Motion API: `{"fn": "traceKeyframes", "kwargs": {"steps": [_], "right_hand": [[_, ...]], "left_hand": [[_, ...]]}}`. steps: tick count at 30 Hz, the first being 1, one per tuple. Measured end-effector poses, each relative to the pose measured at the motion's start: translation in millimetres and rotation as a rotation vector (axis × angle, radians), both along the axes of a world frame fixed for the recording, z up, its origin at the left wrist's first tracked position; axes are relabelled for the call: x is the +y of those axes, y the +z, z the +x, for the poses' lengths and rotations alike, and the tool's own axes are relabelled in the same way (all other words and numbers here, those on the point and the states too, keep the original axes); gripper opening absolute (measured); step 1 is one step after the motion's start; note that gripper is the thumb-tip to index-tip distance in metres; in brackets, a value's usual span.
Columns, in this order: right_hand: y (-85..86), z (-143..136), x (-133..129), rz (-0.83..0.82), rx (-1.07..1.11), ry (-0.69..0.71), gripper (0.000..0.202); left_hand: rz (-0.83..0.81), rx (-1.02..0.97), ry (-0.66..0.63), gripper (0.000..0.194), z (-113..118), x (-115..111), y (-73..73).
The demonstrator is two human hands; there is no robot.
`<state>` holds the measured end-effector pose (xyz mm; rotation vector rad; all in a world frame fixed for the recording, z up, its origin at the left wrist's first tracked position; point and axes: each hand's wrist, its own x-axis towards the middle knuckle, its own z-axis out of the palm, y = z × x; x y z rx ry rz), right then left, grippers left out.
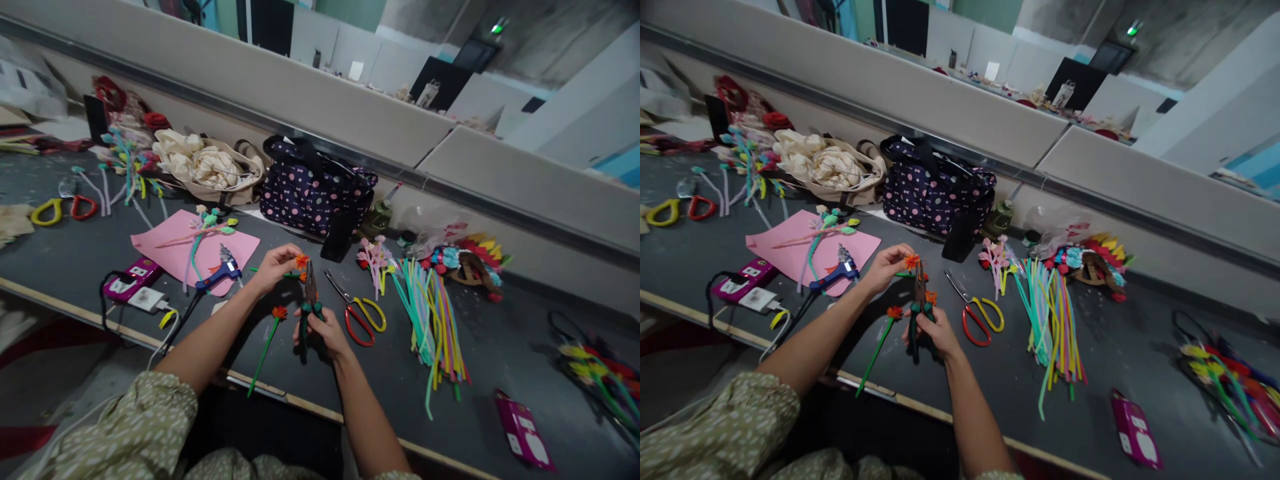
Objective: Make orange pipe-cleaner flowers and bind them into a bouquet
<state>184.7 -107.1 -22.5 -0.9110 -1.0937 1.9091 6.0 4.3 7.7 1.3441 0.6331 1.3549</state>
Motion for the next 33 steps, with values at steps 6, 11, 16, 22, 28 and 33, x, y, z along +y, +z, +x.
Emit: {"fn": "traceKeyframes", "kwargs": {"steps": [6, 11, 16, 22, 28, 33], "right_hand": [[-3.6, 1, 1, -0.002, -0.001, 0.006, 0.043], [-5.1, 2, 2, 0.018, -0.023, 0.013, 0.044], [-5.9, 1, 3, 0.033, -0.034, -0.007, 0.044], [-9.0, -2, 2, 0.074, -0.045, -0.074, 0.041], [-15.0, -5, 3, 0.146, -0.086, -0.148, 0.039], [-16.3, -5, 3, 0.164, -0.124, -0.16, 0.04]], "left_hand": [[0.009, -0.006, 0.004, 0.021, 0, 2, -3.5], [-0.001, -0.002, -0.021, 0.022, 0, 1, -3.6], [-0.023, -0.016, -0.023, 0.022, 0, 1, -4.3], [-0.061, -0.032, -0.033, 0.024, 1, 1, -5.5], [-0.11, -0.042, -0.054, 0.024, 2, 0, -3.2], [-0.114, -0.037, -0.042, 0.024, 2, -1, -3.1]]}}
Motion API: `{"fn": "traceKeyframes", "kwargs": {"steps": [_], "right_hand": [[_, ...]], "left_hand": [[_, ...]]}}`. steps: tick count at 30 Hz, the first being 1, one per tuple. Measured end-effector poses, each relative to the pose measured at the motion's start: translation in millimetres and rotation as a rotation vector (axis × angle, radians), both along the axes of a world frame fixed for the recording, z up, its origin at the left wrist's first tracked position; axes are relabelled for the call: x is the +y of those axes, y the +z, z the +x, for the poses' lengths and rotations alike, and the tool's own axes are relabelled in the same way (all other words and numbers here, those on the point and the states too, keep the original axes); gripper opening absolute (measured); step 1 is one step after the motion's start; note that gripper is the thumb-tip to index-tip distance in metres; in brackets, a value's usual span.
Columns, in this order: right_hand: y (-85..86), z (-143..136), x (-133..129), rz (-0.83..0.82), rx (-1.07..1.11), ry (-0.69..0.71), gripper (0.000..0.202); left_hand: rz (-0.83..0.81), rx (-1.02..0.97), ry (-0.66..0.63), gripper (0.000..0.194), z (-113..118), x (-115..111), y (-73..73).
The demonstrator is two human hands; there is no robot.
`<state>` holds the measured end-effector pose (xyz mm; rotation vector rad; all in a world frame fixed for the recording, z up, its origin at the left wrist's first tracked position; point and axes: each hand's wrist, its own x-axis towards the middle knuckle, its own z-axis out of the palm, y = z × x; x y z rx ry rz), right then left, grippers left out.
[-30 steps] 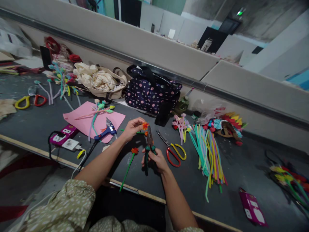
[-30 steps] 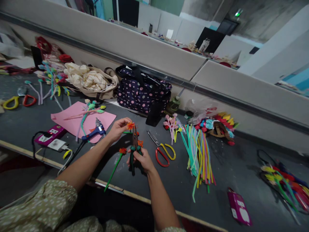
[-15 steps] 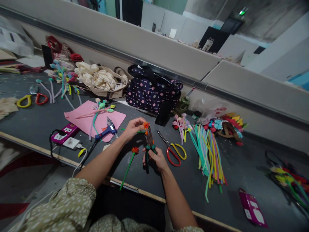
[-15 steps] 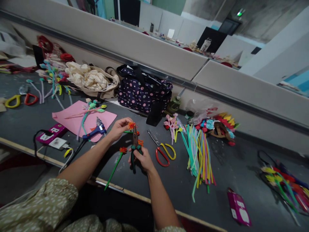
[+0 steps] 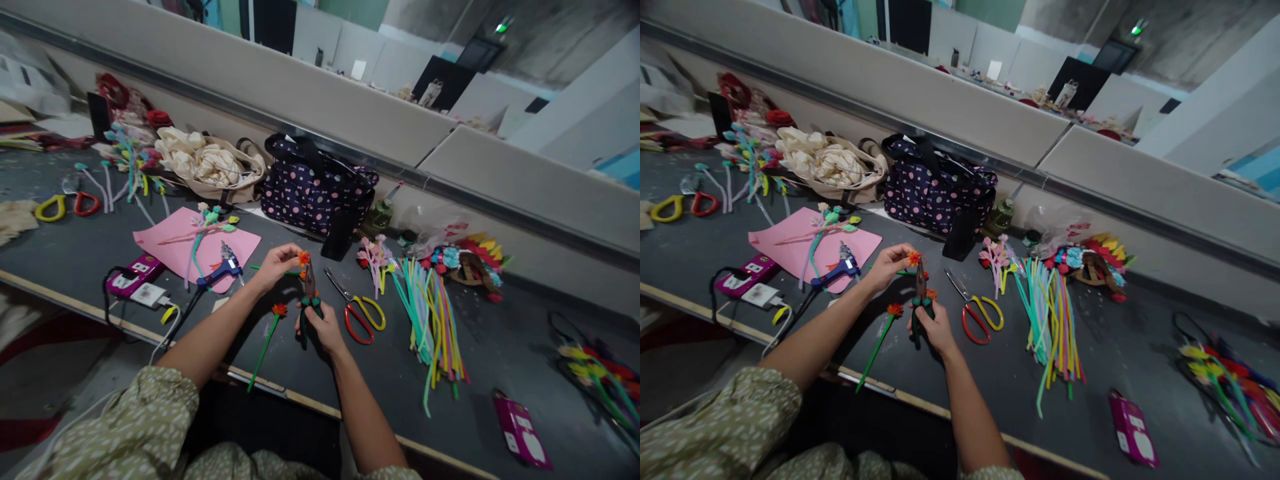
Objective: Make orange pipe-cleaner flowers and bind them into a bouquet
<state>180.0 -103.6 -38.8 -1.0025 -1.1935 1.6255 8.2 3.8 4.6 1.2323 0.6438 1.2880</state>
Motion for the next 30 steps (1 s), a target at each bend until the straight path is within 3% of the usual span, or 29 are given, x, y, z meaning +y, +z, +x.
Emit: {"fn": "traceKeyframes", "kwargs": {"steps": [9, 16, 24, 30], "right_hand": [[4.6, 2.0, -0.6, -0.044, 0.023, 0.04, 0.043], [0.3, 3.1, 0.6, 0.039, -0.054, 0.011, 0.039], [1.6, -0.2, 0.1, 0.175, -0.343, -0.164, 0.035], [3.8, 2.1, 0.1, 0.16, -0.218, -0.047, 0.038]], "left_hand": [[0.003, -0.005, 0.003, 0.024, 0.2, 0.8, -0.8], [0.014, -0.002, 0.012, 0.025, 0.5, 0.5, -1.2], [0.029, 0.003, 0.013, 0.023, 1.1, -0.6, 0.6], [0.033, -0.011, 0.041, 0.023, -0.7, 1.5, -1.8]]}}
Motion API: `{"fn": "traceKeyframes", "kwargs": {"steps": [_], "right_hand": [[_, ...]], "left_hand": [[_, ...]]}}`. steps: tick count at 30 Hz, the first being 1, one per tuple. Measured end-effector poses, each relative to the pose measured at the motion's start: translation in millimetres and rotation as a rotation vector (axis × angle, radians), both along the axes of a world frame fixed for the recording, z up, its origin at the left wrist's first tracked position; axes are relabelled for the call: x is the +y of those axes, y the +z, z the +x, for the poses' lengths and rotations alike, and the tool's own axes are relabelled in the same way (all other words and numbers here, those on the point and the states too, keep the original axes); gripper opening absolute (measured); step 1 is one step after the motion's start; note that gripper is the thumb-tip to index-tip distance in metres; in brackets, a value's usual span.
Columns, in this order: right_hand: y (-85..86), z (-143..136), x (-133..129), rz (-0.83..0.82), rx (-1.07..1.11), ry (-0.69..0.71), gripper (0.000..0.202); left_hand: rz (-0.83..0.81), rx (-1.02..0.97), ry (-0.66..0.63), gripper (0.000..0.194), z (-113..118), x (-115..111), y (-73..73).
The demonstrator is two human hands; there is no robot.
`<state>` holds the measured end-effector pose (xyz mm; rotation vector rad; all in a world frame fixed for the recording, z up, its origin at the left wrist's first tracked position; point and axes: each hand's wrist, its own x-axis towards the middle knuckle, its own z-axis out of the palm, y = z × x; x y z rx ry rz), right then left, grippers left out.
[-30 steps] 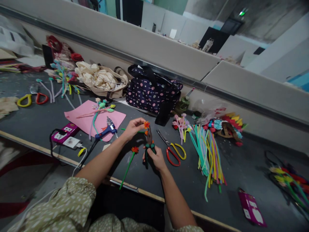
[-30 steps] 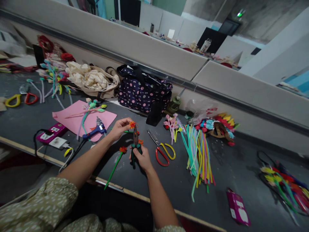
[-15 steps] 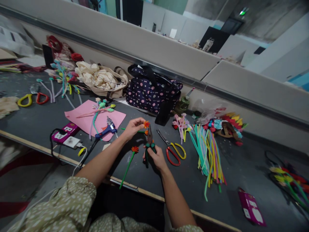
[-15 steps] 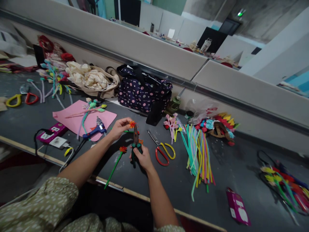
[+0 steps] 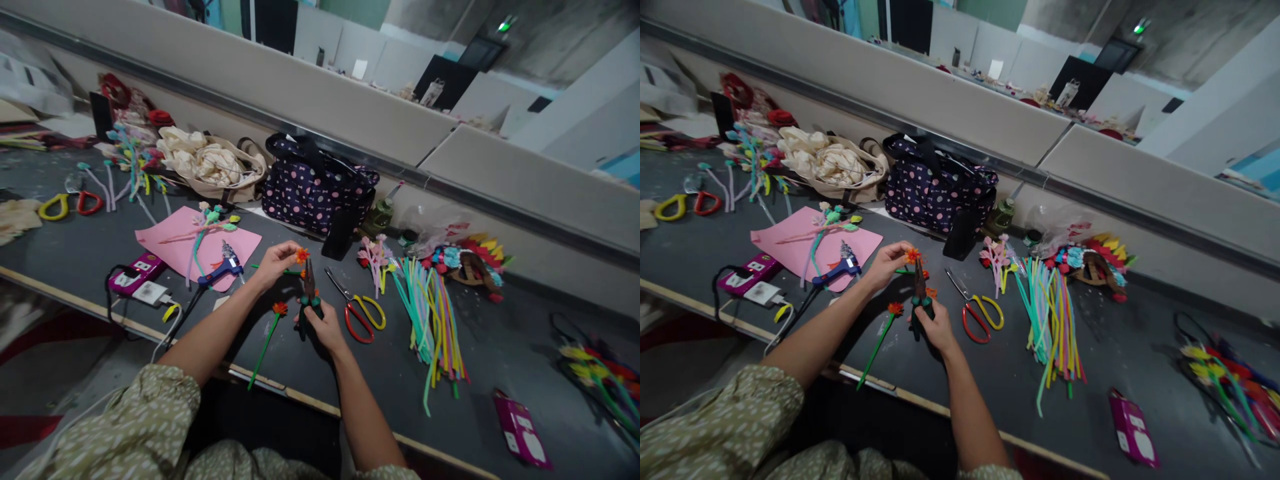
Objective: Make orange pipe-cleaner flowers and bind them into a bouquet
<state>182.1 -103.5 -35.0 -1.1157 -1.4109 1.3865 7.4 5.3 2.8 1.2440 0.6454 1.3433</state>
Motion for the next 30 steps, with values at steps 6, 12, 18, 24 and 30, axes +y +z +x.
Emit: {"fn": "traceKeyframes", "kwargs": {"steps": [6, 12, 18, 24, 30], "right_hand": [[6.4, 0.1, -2.7, -0.201, 0.305, 0.157, 0.041], [10.3, 0.6, -5.5, -0.31, 0.424, 0.243, 0.039], [10.7, -0.2, -5.5, -0.341, 0.394, 0.278, 0.047], [9.0, 1.2, -5.0, -0.343, 0.388, 0.295, 0.048], [9.0, 1.1, -5.1, -0.342, 0.389, 0.291, 0.046]], "left_hand": [[0.031, -0.063, 0.033, 0.018, -2.1, 1.4, -0.8], [0.023, -0.092, 0.003, 0.016, -1.0, 1.2, -2.4], [0.016, -0.052, -0.01, 0.02, 0.7, -0.3, -0.1], [0.064, -0.029, -0.025, 0.015, 0.5, -1.3, 1.3], [0.064, -0.022, -0.016, 0.019, 0.5, -1.2, 1.1]]}}
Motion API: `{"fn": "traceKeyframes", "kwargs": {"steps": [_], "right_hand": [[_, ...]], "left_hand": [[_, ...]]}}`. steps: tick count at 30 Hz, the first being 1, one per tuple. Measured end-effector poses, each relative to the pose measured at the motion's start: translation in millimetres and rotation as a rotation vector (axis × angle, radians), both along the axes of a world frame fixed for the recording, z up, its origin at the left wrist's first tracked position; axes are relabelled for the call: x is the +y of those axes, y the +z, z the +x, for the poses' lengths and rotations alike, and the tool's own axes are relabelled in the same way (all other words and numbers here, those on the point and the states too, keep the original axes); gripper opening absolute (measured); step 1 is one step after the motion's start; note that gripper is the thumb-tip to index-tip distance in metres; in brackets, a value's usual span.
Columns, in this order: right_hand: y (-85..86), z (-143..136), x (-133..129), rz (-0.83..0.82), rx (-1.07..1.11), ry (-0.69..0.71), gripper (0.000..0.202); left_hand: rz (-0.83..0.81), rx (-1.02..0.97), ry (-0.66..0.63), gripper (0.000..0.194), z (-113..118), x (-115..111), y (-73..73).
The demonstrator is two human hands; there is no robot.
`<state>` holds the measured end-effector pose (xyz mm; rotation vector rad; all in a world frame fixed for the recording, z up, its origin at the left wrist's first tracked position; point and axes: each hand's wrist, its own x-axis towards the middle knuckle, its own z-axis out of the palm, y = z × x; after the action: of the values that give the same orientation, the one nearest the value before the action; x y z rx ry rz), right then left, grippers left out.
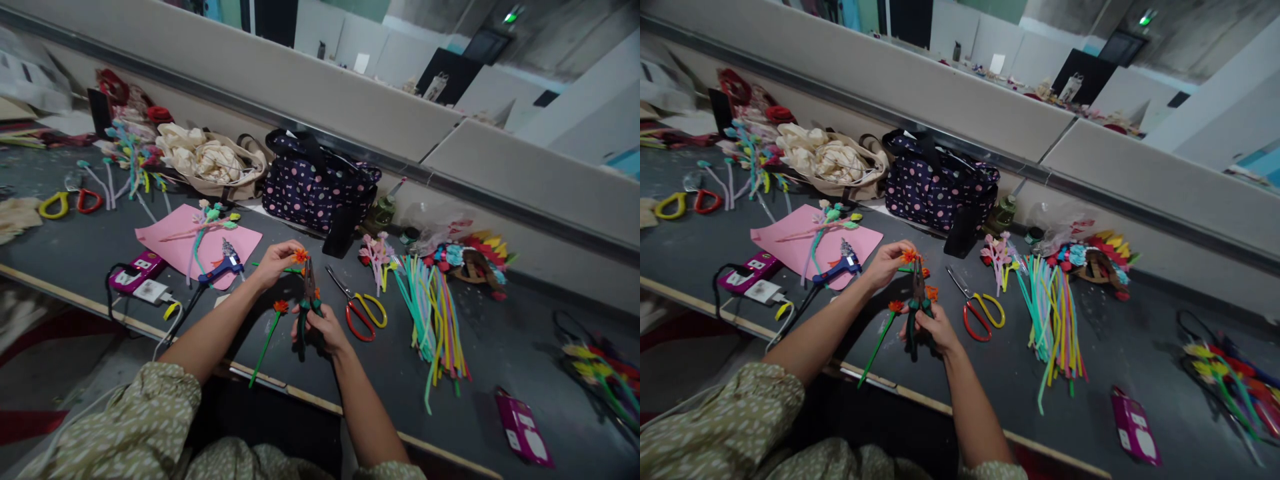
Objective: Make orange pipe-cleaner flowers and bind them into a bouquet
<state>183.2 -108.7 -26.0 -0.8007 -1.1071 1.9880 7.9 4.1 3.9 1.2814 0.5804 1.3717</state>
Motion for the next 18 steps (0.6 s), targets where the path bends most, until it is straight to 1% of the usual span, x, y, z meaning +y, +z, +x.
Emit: {"fn": "traceKeyframes", "kwargs": {"steps": [6, 18], "right_hand": [[-0.5, 0.3, 1.0, 0.004, -0.056, -0.04, 0.046], [-7.7, -2.5, 2.1, 0.116, -0.13, -0.157, 0.041]], "left_hand": [[0.002, 0.015, -0.002, 0.021, -0.5, -0.4, 0.6], [0.003, 0.035, 0.013, 0.023, -1.4, 0.7, 0.5]]}}
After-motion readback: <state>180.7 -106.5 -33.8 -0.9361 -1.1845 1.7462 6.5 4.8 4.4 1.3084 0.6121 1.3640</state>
